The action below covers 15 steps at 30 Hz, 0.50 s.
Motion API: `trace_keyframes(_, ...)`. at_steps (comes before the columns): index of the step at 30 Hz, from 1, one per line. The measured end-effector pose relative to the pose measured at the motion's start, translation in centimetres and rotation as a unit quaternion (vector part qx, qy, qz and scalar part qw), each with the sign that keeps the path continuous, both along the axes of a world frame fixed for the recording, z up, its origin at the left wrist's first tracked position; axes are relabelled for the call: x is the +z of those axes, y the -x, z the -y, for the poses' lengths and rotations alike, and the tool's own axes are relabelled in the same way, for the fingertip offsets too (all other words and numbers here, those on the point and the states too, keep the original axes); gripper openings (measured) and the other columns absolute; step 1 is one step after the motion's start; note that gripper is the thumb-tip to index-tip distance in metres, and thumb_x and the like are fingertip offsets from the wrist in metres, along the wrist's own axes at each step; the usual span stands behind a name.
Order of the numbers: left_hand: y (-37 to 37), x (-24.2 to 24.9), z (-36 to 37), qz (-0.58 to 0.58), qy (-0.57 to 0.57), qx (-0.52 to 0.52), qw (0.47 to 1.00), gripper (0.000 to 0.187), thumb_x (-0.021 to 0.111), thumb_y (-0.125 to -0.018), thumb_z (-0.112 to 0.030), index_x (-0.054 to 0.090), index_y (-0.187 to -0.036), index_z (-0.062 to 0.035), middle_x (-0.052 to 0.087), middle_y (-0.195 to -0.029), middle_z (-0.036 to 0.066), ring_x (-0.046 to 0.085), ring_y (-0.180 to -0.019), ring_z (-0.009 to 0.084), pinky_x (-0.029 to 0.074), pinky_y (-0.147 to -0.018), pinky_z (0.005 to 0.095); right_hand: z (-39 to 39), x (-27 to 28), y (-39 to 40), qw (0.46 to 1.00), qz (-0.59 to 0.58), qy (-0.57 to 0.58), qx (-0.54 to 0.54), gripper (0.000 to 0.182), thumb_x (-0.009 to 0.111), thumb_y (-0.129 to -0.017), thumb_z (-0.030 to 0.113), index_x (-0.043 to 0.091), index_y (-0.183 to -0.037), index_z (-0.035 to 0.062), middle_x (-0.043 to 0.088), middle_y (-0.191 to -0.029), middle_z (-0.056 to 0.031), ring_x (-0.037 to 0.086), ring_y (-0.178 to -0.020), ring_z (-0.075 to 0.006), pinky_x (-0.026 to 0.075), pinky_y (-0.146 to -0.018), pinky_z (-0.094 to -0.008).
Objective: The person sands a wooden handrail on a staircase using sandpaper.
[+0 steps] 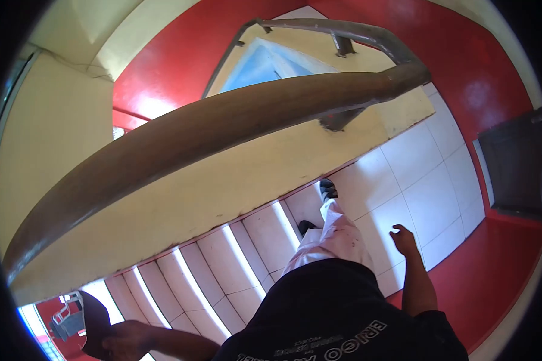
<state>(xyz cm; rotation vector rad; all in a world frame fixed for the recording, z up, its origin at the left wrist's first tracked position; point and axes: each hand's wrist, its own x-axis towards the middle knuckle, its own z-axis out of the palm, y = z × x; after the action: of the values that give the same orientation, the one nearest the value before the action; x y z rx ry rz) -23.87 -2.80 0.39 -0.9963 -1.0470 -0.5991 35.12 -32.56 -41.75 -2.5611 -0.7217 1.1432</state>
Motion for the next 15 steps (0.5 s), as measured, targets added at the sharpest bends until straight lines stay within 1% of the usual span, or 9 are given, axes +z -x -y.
trace_keyframes(1, -0.2, 0.4, 0.5, -0.069, 0.025, 0.073, 0.995, 0.022, 0.072, -0.089, -0.017, 0.058, -0.095, -0.0012, 0.064, -0.074, 0.012, 0.064, -0.062, 0.0264, 0.050, -0.060, 0.0340, -0.1, -0.7, 0.4, 1.000, -0.006, -0.003, 0.008, 0.038, 0.070, -0.089, 0.028, 0.064, -0.121, 0.0078, 0.073, -0.094, -0.0183, 0.070, -0.087, -0.0321, 0.056, -0.080, -0.0407)
trace_keyframes(3, -2.0, -0.6, -1.8, -0.031, 0.074, -0.234, 0.969, 0.026, 0.071, -0.089, -0.016, 0.056, -0.104, -0.0014, 0.062, -0.085, 0.009, 0.061, -0.074, 0.0226, 0.050, -0.070, 0.0353, -1.1, -1.4, 1.5, 0.999, -0.023, 0.001, 0.024, 0.038, 0.069, -0.089, 0.029, 0.064, -0.121, 0.0083, 0.073, -0.095, -0.0178, 0.070, -0.091, -0.0338, 0.055, -0.083, -0.0427)
trace_keyframes(4, -5.1, -1.2, -3.5, 0.083, 0.094, -0.575, 0.809, 0.031, 0.070, -0.091, -0.014, 0.053, -0.113, 0.0008, 0.058, -0.096, 0.007, 0.060, -0.087, 0.0206, 0.052, -0.083, 0.0374, -1.7, -1.8, 2.0, 0.999, -0.032, -0.001, 0.028, 0.039, 0.069, -0.088, 0.029, 0.064, -0.121, 0.0087, 0.073, -0.095, -0.0172, 0.070, -0.092, -0.0337, 0.055, -0.084, -0.0428)
trace_keyframes(5, -7.2, -1.8, -2.5, 0.143, 0.073, -0.440, 0.883, 0.025, 0.071, -0.090, -0.013, 0.050, -0.100, -0.0041, 0.048, -0.087, 0.002, 0.051, -0.077, 0.0163, 0.048, -0.071, 0.0332, -2.4, -2.2, 2.4, 0.998, -0.038, -0.012, 0.038, 0.038, 0.069, -0.088, 0.028, 0.064, -0.121, 0.0089, 0.073, -0.095, -0.0170, 0.070, -0.092, -0.0337, 0.055, -0.084, -0.0429)
trace_keyframes(6, -6.6, -1.5, -3.8, 0.013, 0.095, -0.492, 0.865, 0.028, 0.071, -0.089, -0.015, 0.050, -0.103, -0.0034, 0.053, -0.093, 0.003, 0.054, -0.079, 0.0168, 0.047, -0.067, 0.0327, -3.5, -2.0, 2.9, 0.998, -0.043, -0.026, 0.049, 0.037, 0.069, -0.088, 0.027, 0.065, -0.120, 0.0092, 0.073, -0.094, -0.0168, 0.069, -0.092, -0.0336, 0.054, -0.084, -0.0429)
trace_keyframes(10, -8.8, -3.7, -3.2, 0.072, 0.122, -0.383, 0.913, 0.028, 0.072, -0.088, -0.015, 0.052, -0.104, -0.0036, 0.055, -0.093, 0.005, 0.056, -0.079, 0.0179, 0.046, -0.065, 0.0341, -7.3, -0.5, 4.5, 0.993, -0.065, -0.081, 0.059, 0.031, 0.067, -0.087, 0.024, 0.068, -0.115, 0.0101, 0.072, -0.100, -0.0149, 0.069, -0.091, -0.0327, 0.054, -0.083, -0.0424)
trace_keyframes(13, -11.6, -5.5, -1.3, 0.090, 0.206, -0.263, 0.938, 0.028, 0.073, -0.087, -0.015, 0.054, -0.104, -0.0038, 0.057, -0.094, 0.007, 0.056, -0.078, 0.0187, 0.046, -0.064, 0.0352, -9.5, 0.8, 4.8, 0.980, -0.034, -0.143, 0.136, 0.029, 0.067, -0.086, 0.023, 0.069, -0.112, 0.0102, 0.072, -0.099, -0.0147, 0.069, -0.090, -0.0333, 0.054, -0.083, -0.0427)
trace_keyframes(14, -13.2, -5.9, -1.1, 0.085, 0.276, -0.322, 0.902, 0.028, 0.073, -0.087, -0.015, 0.054, -0.105, -0.0038, 0.057, -0.094, 0.007, 0.057, -0.078, 0.0190, 0.046, -0.064, 0.0355, -10.8, 2.2, 4.7, 0.971, -0.048, -0.179, 0.150, 0.028, 0.066, -0.085, 0.022, 0.069, -0.111, 0.0104, 0.072, -0.098, -0.0146, 0.068, -0.090, -0.0334, 0.054, -0.083, -0.0430)
trace_keyframes(15, -16.8, -5.9, -1.6, 0.096, 0.405, -0.522, 0.744, 0.028, 0.075, -0.086, -0.016, 0.057, -0.103, -0.0051, 0.060, -0.091, 0.009, 0.058, -0.075, 0.0206, 0.047, -0.064, 0.0369, -12.4, 4.3, 4.6, 0.961, -0.061, -0.215, 0.164, 0.028, 0.066, -0.085, 0.022, 0.069, -0.110, 0.0105, 0.072, -0.097, -0.0145, 0.068, -0.090, -0.0335, 0.054, -0.083, -0.0433)
